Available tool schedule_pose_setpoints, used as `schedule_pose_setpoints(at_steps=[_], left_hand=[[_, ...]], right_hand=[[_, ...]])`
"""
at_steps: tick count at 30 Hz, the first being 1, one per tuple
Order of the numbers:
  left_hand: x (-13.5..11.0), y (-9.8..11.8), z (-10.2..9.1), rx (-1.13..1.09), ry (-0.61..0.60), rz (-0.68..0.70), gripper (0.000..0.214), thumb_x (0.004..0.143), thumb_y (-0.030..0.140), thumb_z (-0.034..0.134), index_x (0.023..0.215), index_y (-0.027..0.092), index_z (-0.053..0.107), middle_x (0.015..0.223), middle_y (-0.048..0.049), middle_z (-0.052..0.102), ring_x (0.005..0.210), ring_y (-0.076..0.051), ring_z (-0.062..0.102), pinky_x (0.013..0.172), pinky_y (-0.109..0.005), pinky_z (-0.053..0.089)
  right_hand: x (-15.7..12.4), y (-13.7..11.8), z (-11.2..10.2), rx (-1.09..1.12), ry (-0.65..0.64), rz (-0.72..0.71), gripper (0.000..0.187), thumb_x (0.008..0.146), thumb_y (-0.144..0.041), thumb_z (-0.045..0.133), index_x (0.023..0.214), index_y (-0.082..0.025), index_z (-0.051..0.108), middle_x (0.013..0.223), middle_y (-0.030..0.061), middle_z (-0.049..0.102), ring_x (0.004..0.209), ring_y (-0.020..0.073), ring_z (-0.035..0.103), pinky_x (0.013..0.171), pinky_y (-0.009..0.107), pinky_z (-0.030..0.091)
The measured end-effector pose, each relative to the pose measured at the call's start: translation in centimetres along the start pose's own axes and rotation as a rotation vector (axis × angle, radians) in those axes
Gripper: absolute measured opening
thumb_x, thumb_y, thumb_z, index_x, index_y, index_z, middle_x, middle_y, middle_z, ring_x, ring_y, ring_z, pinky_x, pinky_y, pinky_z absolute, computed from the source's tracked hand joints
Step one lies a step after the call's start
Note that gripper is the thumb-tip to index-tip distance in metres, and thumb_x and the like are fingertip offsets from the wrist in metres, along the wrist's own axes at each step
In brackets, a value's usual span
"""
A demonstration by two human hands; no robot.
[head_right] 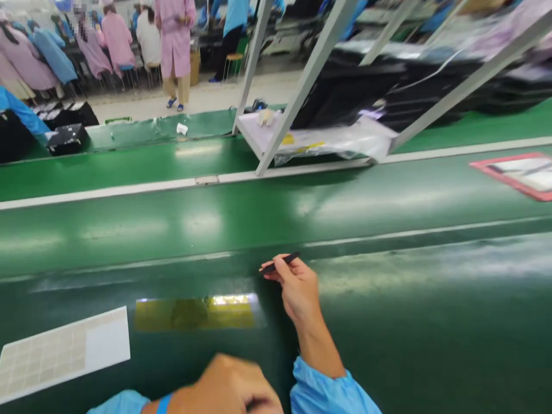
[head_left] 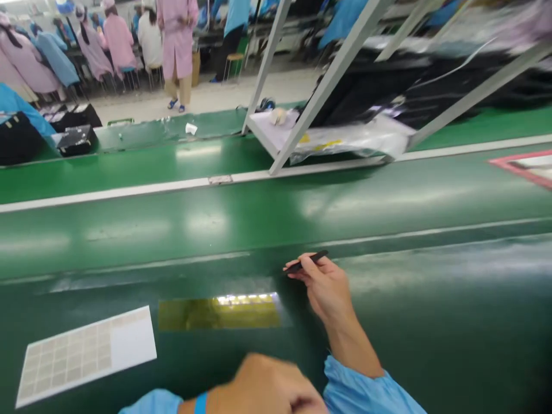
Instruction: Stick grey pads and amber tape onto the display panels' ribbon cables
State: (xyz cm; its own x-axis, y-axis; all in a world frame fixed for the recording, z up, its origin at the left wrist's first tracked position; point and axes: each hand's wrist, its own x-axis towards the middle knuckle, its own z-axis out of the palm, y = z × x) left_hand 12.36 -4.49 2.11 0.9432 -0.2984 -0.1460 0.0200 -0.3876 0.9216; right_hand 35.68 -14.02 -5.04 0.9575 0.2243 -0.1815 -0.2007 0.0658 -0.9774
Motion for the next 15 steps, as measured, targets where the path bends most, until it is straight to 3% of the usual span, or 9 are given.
schedule_pose_setpoints(at_steps=[2, 4, 8, 15], left_hand=[[1.2, -1.3, -0.9, 0.345, 0.313, 0.002, 0.019, 0.103, 0.031, 0.058, 0.105, 0.018, 0.072, 0.098, -0.0044, 0.074, 0.095, -0.019, 0.067, 0.089, -0.036, 0.053], [2.3, -2.7, -1.3, 0.611, 0.514, -0.001, 0.023, 0.102, 0.032, 0.060, 0.118, 0.017, 0.068, 0.115, -0.0069, 0.074, 0.107, -0.023, 0.066, 0.091, -0.039, 0.052], [3.3, -4.1, -1.1, 0.688, 0.513, -0.029, 0.042, 0.103, 0.029, 0.058, 0.139, 0.008, 0.056, 0.145, -0.0143, 0.061, 0.132, -0.031, 0.053, 0.101, -0.045, 0.047], [3.3, -3.2, -1.4, 0.836, 0.502, -0.003, 0.038, 0.104, 0.032, 0.054, 0.133, 0.009, 0.062, 0.144, -0.0104, 0.062, 0.129, -0.026, 0.053, 0.096, -0.039, 0.048]], right_hand=[[-2.1, 0.0, -0.6, -0.027, -0.021, -0.009, 0.068, 0.068, -0.068, 0.088, 0.096, -0.012, 0.059, 0.086, 0.0107, 0.066, 0.072, 0.0187, 0.066, 0.059, 0.025, 0.055], [-3.9, 0.0, -1.1, -0.068, -0.023, -0.025, 0.067, 0.068, -0.068, 0.087, 0.094, -0.013, 0.059, 0.085, 0.0116, 0.067, 0.070, 0.0190, 0.066, 0.055, 0.023, 0.052], [-5.7, -0.5, -1.4, -0.158, -0.001, -0.065, 0.058, 0.072, -0.058, 0.087, 0.097, -0.014, 0.060, 0.085, 0.0118, 0.068, 0.065, 0.0182, 0.065, 0.053, 0.022, 0.051], [-6.0, -1.3, -1.2, -0.222, 0.042, -0.127, 0.043, 0.078, -0.046, 0.085, 0.094, -0.016, 0.059, 0.087, 0.0110, 0.070, 0.055, 0.0149, 0.058, 0.049, 0.023, 0.048]])
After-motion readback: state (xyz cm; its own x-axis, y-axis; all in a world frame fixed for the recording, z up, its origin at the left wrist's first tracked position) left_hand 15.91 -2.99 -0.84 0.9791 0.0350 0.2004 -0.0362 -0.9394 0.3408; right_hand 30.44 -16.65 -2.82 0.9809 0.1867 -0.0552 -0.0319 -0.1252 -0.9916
